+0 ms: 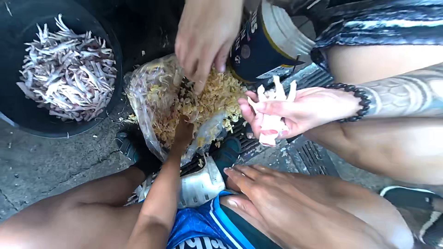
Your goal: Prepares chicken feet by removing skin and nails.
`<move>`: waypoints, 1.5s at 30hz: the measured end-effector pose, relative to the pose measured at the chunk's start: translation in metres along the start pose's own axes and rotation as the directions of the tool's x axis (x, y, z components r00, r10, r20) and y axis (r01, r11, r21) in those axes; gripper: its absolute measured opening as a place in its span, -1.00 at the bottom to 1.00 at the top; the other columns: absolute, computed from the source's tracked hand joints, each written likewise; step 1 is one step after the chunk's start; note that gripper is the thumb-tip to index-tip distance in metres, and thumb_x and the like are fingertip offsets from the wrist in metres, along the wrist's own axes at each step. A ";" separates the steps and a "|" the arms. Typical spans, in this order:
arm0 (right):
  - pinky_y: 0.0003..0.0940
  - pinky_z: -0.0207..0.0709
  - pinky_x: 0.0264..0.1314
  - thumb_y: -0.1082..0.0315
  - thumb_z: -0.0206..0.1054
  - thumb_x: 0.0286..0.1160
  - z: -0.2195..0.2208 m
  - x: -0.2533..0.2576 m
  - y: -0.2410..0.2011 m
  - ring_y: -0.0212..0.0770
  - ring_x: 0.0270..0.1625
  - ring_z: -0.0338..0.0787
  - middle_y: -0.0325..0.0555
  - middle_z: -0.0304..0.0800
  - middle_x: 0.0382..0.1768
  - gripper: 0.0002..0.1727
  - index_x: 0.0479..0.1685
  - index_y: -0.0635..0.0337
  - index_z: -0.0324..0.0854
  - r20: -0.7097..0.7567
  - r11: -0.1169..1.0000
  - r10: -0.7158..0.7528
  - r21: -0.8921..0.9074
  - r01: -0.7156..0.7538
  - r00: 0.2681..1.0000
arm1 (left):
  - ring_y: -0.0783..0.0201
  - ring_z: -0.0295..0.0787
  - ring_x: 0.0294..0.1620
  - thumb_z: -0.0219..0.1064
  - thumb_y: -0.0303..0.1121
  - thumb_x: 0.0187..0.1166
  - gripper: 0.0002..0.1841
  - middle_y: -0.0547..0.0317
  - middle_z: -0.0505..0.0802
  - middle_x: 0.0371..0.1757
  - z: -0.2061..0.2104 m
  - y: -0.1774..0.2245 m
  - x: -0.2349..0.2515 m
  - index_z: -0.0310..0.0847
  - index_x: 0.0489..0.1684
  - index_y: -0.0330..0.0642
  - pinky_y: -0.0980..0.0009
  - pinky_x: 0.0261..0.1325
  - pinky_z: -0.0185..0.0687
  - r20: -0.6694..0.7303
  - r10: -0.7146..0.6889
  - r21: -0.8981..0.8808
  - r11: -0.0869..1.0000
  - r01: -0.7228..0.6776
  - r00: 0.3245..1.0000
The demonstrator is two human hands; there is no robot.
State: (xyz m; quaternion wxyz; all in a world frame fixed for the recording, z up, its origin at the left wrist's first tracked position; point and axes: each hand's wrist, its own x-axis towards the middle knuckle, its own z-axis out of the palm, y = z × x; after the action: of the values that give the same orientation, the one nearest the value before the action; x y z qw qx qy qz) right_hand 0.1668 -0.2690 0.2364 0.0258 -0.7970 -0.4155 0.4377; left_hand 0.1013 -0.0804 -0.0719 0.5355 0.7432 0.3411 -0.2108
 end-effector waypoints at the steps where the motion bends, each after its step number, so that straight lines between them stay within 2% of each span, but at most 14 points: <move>1: 0.10 0.64 0.29 -0.17 0.53 0.41 0.001 0.001 0.000 0.27 0.26 0.78 0.30 0.72 0.27 0.02 0.73 0.35 0.24 -0.012 1.000 0.001 0.001 -0.001 1.000 | -0.13 0.83 -0.06 0.16 -0.28 0.78 -0.55 -0.25 0.81 0.08 -0.014 0.005 -0.007 0.29 0.58 -0.21 -0.12 0.02 0.75 0.030 0.047 0.002 0.999 -0.047 0.998; 4: 0.25 0.63 0.19 -0.14 0.34 0.62 0.007 0.002 0.003 0.30 0.19 0.79 0.26 0.79 0.13 -0.33 0.46 0.22 0.58 -0.021 1.000 -0.016 -0.002 0.016 1.000 | -0.02 0.76 -0.14 0.08 -0.14 0.81 -0.64 -0.14 0.81 0.04 -0.059 0.023 -0.037 0.54 0.40 -0.09 -0.04 -0.10 0.69 0.083 0.110 0.020 0.994 -0.112 0.990; 7: 0.27 0.59 0.32 -0.17 0.11 0.75 0.017 0.012 0.001 0.22 0.33 0.75 0.13 0.75 0.28 -0.37 0.59 0.04 0.54 -0.102 0.999 0.003 -0.046 -0.007 0.995 | 0.06 0.77 -0.07 0.04 -0.12 0.83 -0.65 -0.04 0.81 0.08 -0.100 0.054 -0.078 0.67 0.23 -0.07 -0.02 -0.04 0.71 0.097 0.186 -0.063 0.982 -0.180 0.978; 14: 0.15 0.62 0.34 -0.01 0.28 0.70 0.019 0.034 -0.014 0.08 0.35 0.72 0.01 0.60 0.46 -0.39 0.69 -0.04 0.42 -0.435 0.996 -0.049 0.049 0.078 0.899 | 0.34 0.53 -0.55 0.34 -0.33 0.32 -0.82 0.22 0.66 -0.47 -0.144 0.110 -0.168 0.61 -0.18 -0.10 0.39 -0.54 0.45 0.201 0.568 -0.045 0.819 -0.572 0.798; 18: -0.11 0.71 0.13 0.05 0.27 0.71 0.025 0.035 -0.017 -0.27 -0.04 0.83 -0.20 0.84 -0.09 -0.67 0.23 0.02 0.68 -0.382 0.936 -0.108 0.272 0.223 0.918 | 0.40 0.64 -0.40 0.38 -0.39 0.39 -0.84 0.24 0.75 -0.33 -0.147 0.117 -0.195 0.68 -0.12 -0.12 0.45 -0.38 0.59 0.163 0.702 -0.178 0.712 -0.679 0.693; 22: -0.36 0.57 -0.17 0.00 0.18 0.78 0.026 0.027 -0.024 -0.44 -0.30 0.66 -0.33 0.68 -0.39 -0.68 -0.12 0.00 0.70 -0.384 0.851 -0.090 0.450 0.271 0.919 | 0.36 0.73 -0.25 0.41 -0.36 0.54 -0.63 0.14 0.82 -0.10 -0.147 0.109 -0.196 0.64 0.30 -0.18 0.40 -0.17 0.73 0.032 0.752 -0.426 0.606 -0.672 0.658; 26: -0.41 0.51 -0.28 -0.05 0.13 0.81 0.028 0.024 -0.022 -0.44 -0.41 0.60 -0.33 0.59 -0.48 -0.63 -0.17 -0.01 0.68 -0.424 0.814 -0.054 0.506 0.286 0.904 | 0.37 0.77 -0.37 0.48 -0.24 0.50 -0.66 0.17 0.87 -0.17 -0.121 0.064 -0.142 0.72 0.22 -0.06 0.40 -0.31 0.76 0.054 0.626 -0.655 0.611 -0.445 0.778; 27: -0.41 0.49 -0.29 -0.05 0.10 0.82 0.030 0.025 -0.022 -0.43 -0.42 0.57 -0.33 0.56 -0.49 -0.61 -0.20 0.00 0.66 -0.428 0.812 -0.046 0.510 0.283 0.903 | 0.29 0.81 -0.29 0.38 -0.29 0.55 -0.67 0.07 0.87 -0.12 -0.110 0.047 -0.126 0.67 0.24 -0.16 0.34 -0.22 0.79 0.077 0.512 -0.440 0.787 -0.432 0.855; 29: -0.36 0.45 -0.31 -0.06 0.05 0.84 0.030 0.026 -0.023 -0.39 -0.44 0.53 -0.30 0.50 -0.50 -0.59 -0.22 0.01 0.62 -0.420 0.824 -0.020 0.507 0.252 0.907 | 0.11 0.73 0.38 0.38 -0.17 0.62 -0.43 -0.08 0.71 0.47 -0.091 0.020 -0.099 0.51 0.62 -0.13 0.07 0.47 0.62 0.105 0.221 0.143 0.962 -0.234 0.970; 31: -0.31 0.48 -0.27 -0.10 0.03 0.84 0.028 0.025 -0.022 -0.35 -0.40 0.55 -0.28 0.52 -0.47 -0.57 -0.18 0.01 0.62 -0.386 0.840 0.018 0.505 0.195 0.922 | 0.01 0.71 0.45 0.32 -0.12 0.69 -0.38 -0.14 0.55 0.65 -0.076 0.010 -0.091 0.36 0.74 -0.10 -0.01 0.45 0.68 0.039 0.111 0.178 0.977 -0.116 0.993; 33: -0.27 0.49 -0.23 -0.11 0.02 0.84 0.028 0.023 -0.024 -0.32 -0.36 0.57 -0.26 0.52 -0.45 -0.56 -0.15 0.02 0.60 -0.357 0.855 0.032 0.494 0.160 0.934 | -0.02 0.81 0.25 0.28 -0.17 0.71 -0.44 -0.18 0.63 0.54 -0.077 0.024 -0.101 0.42 0.67 -0.15 -0.02 0.30 0.77 -0.029 0.110 0.095 0.990 -0.107 0.994; 37: -0.30 0.48 -0.21 -0.09 0.01 0.85 0.028 0.026 -0.024 -0.35 -0.36 0.57 -0.28 0.51 -0.46 -0.56 -0.20 0.02 0.60 -0.380 0.856 0.000 0.478 0.197 0.925 | 0.26 0.77 -0.42 -0.01 -0.23 0.86 -0.62 0.04 0.85 -0.26 -0.100 0.069 -0.130 0.62 0.27 -0.31 0.32 -0.31 0.75 -0.103 0.312 -0.390 0.861 -0.327 0.944; 40: -0.34 0.48 -0.25 -0.08 0.03 0.84 0.025 0.030 -0.025 -0.39 -0.38 0.56 -0.31 0.51 -0.48 -0.56 -0.24 0.00 0.60 -0.390 0.836 -0.029 0.495 0.237 0.920 | 0.46 0.51 -0.59 -0.08 0.36 0.69 -0.31 0.30 0.69 -0.48 -0.114 0.093 -0.152 0.66 0.18 -0.06 0.53 -0.53 0.45 -0.084 0.536 -0.666 0.597 -0.447 0.840; 45: -0.35 0.58 -0.07 -0.18 0.17 0.72 0.032 0.037 -0.031 -0.45 -0.25 0.67 -0.34 0.67 -0.35 -0.55 -0.09 -0.01 0.70 -0.426 0.851 -0.068 0.447 0.275 0.902 | 0.34 0.49 -0.66 0.19 -0.15 0.77 -0.72 0.21 0.61 -0.60 -0.108 0.116 -0.183 0.60 -0.31 -0.12 0.40 -0.57 0.50 -0.229 0.638 -0.244 0.693 -0.678 0.735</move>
State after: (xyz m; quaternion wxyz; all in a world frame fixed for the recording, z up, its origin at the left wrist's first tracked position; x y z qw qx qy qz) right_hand 0.1344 -0.2342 0.2043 0.3529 -0.7934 -0.3458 0.3554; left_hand 0.0569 -0.0531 0.1641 0.6628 0.7335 0.1136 0.0992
